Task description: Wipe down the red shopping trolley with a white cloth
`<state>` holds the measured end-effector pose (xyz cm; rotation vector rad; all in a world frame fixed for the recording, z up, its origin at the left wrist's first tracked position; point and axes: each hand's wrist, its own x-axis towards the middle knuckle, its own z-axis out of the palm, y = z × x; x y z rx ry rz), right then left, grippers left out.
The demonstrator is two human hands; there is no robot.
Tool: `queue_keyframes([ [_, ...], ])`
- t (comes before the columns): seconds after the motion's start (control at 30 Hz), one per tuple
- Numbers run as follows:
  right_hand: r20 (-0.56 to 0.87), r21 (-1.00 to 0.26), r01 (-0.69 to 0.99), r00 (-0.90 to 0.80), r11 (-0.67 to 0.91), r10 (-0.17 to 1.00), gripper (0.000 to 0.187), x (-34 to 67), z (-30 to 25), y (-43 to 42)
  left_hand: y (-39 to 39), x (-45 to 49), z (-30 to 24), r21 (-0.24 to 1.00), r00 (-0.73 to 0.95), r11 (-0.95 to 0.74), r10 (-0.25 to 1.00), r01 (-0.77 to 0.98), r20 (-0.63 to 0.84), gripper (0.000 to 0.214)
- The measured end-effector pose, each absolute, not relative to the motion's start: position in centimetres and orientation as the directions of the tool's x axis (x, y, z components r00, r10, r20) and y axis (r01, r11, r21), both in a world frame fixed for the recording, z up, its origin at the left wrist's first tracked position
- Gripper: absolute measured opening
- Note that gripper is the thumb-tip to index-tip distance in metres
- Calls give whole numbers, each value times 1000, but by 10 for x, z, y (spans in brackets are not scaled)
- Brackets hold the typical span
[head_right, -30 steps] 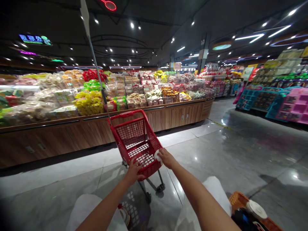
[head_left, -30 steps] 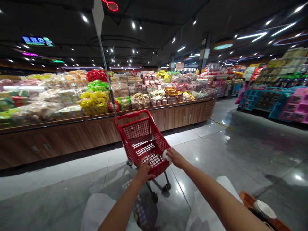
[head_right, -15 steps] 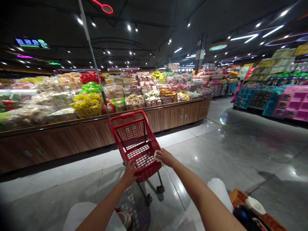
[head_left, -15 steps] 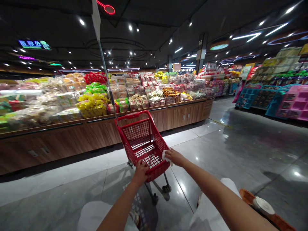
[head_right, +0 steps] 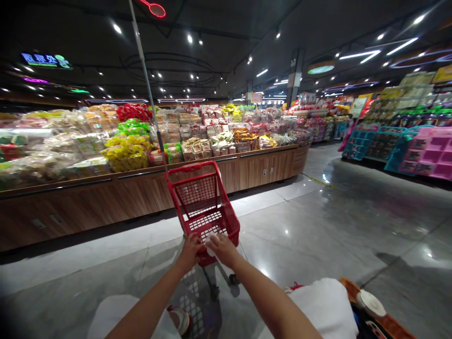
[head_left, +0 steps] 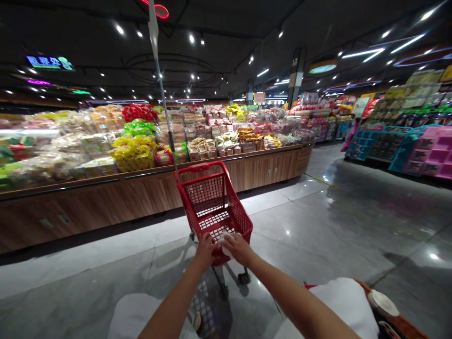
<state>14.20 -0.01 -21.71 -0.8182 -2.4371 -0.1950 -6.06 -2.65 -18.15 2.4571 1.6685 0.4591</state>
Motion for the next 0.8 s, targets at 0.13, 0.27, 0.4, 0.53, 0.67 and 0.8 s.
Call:
queue_keyframes([
  [0.13,403,23,640,-709,768,579,32,221,-192,28,-27,-54,-180,262,371,-403,914,877,162,22],
  [0.27,343,-2,682,-687,732,641,35,236,-192,26,-30,-34,-180,295,345,-376,926,878,152,24],
  [0.4,383,-97,710,-620,697,685,38,186,-214,-2,-32,-11,-183,322,287,-328,943,888,168,23],
  [0.53,366,-138,689,-632,712,683,44,186,-211,-7,-30,-1,-187,332,284,-324,945,886,164,21],
  [0.67,302,-115,703,-648,702,699,42,237,-191,19,-27,5,-189,355,302,-350,935,867,184,19],
  [0.8,359,-208,664,-632,719,687,36,259,-184,34,-28,15,-189,342,315,-354,935,871,166,20],
])
